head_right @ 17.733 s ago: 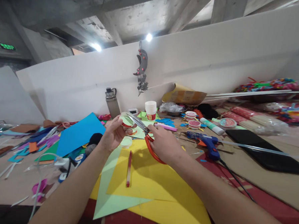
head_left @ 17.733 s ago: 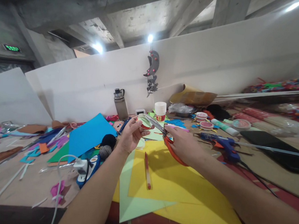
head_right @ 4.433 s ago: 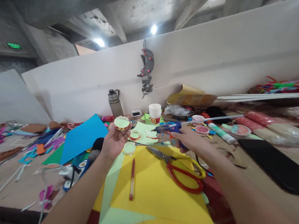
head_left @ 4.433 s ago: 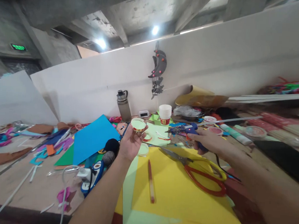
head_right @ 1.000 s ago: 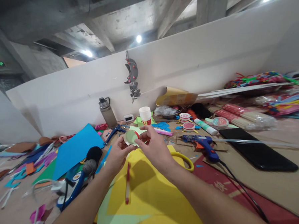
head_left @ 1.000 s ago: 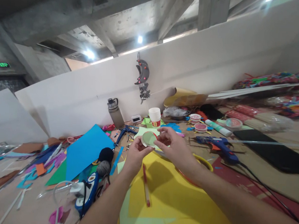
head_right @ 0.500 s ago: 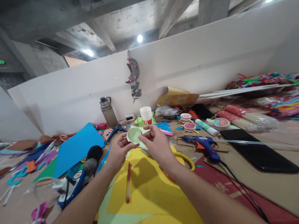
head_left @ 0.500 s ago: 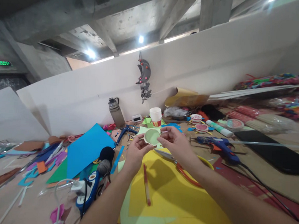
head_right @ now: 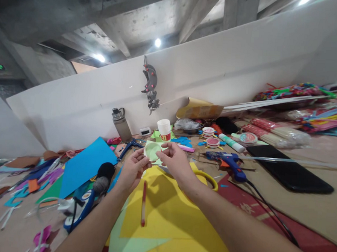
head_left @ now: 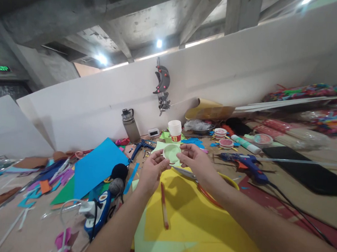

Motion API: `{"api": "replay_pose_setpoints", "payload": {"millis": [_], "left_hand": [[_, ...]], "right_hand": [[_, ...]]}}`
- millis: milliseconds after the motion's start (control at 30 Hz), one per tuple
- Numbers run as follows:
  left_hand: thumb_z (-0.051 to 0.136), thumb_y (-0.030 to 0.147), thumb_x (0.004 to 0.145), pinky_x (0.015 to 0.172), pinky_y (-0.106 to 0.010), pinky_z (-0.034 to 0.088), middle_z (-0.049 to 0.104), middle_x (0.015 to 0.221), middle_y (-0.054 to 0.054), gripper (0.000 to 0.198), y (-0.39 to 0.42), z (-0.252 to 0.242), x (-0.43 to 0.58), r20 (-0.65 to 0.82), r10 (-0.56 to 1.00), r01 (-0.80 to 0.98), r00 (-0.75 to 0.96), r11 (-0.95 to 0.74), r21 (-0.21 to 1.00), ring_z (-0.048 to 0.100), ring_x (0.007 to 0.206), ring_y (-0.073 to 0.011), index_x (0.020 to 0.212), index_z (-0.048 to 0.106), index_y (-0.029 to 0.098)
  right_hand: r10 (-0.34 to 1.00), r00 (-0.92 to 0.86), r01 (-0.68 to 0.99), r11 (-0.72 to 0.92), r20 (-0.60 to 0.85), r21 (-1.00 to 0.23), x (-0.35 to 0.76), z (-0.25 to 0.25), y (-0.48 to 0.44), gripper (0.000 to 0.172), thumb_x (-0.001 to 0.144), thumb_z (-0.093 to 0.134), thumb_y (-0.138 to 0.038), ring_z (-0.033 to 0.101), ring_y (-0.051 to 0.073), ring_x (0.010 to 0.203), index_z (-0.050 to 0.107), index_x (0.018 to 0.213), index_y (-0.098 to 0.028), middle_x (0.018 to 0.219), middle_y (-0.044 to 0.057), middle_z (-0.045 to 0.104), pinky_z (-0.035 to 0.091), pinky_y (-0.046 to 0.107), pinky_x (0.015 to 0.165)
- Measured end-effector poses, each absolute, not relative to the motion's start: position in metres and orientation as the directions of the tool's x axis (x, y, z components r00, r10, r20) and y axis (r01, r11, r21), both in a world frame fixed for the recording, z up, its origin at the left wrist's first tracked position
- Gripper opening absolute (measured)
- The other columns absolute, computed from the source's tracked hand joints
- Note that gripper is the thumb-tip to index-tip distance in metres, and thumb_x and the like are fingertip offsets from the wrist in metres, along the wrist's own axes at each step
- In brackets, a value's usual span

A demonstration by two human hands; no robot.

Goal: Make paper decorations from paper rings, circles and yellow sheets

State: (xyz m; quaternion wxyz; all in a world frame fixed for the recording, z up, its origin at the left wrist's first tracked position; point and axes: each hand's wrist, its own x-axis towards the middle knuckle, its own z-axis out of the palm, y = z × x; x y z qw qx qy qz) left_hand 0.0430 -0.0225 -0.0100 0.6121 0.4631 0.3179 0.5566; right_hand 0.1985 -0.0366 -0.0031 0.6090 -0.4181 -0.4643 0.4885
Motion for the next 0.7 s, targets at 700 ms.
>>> {"api": "replay_pose_setpoints", "payload": {"millis": [700], "left_hand": [[0.073,0.032,0.076,0.083,-0.031,0.049,0.074,0.092,-0.006,0.018,-0.035,-0.003,0.038,0.449,0.889,0.051,0.086,-0.454,0.889,0.066,0.089,-0.0211,0.088,0.076,0.02]], "right_hand": [[0.864,-0.037,0.159,0.501,0.501,-0.851,0.204,0.001,-0.048,0.025,0.085,0.059,-0.044,0.062,0.02,0.089,0.068,0.095,-0.022,0.097,0.004,0.07,0.047,0.033,0.08]]}}
